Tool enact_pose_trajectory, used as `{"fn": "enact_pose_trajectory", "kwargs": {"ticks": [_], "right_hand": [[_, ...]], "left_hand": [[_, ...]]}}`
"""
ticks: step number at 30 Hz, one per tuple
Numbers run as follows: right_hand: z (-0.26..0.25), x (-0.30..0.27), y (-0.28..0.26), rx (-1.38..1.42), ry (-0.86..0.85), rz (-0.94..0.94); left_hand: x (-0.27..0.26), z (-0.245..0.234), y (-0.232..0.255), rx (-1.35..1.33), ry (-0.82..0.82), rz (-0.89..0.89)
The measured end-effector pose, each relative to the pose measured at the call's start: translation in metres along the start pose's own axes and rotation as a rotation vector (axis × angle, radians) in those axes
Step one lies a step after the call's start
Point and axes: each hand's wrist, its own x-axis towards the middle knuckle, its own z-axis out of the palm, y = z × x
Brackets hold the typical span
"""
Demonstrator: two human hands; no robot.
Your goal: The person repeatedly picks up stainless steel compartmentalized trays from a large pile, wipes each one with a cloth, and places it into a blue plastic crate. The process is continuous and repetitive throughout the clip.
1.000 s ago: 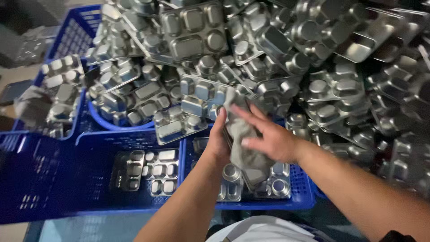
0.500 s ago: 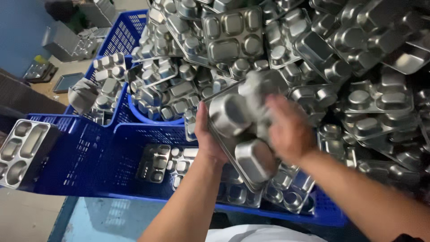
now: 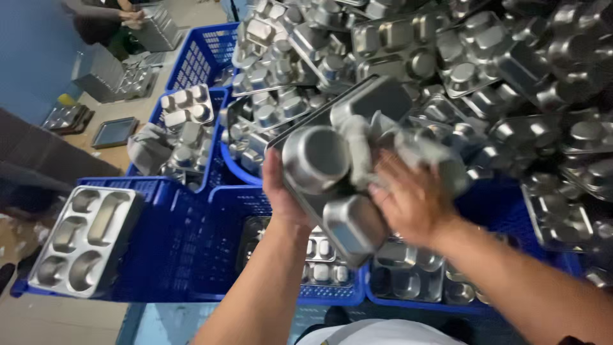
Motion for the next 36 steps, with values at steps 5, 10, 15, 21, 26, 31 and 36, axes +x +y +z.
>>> {"fn": "enact_pose_trajectory", "kwargs": {"ticks": [5, 10, 15, 21, 26, 31, 36], "right_hand": [[0.027, 0.039, -0.001, 0.463, -0.035, 0.353], [-0.009, 0.045, 0.006, 1.858, 0.023, 1.099], [-0.005, 0.026, 0.010, 1.368, 0.244, 1.256], [-0.004, -0.006, 0.008, 1.208, 0.472, 1.354], [0.012, -0.033, -0.002, 0.945, 0.149, 1.208], [-0.021, -0.016, 0.016, 0.263, -0.601, 1.101], [-0.088, 0.040, 0.013, 1.055, -0.324, 1.324]], "left_hand": [[0.043, -0.008, 0.018, 0.244, -0.088, -0.109], [0.029, 0.041, 0.017, 1.660, -0.559, 0.259], [0.010, 0.055, 0.028, 2.055, -0.343, 0.429], [0.008, 0.002, 0.014, 0.558, 0.201, -0.056], [0.021, -0.005, -0.010, 0.089, 0.070, -0.137], [0.042, -0.001, -0.014, 0.114, 0.220, -0.131], [0.034, 0.006, -0.014, 0.130, 0.116, -0.179]]}}
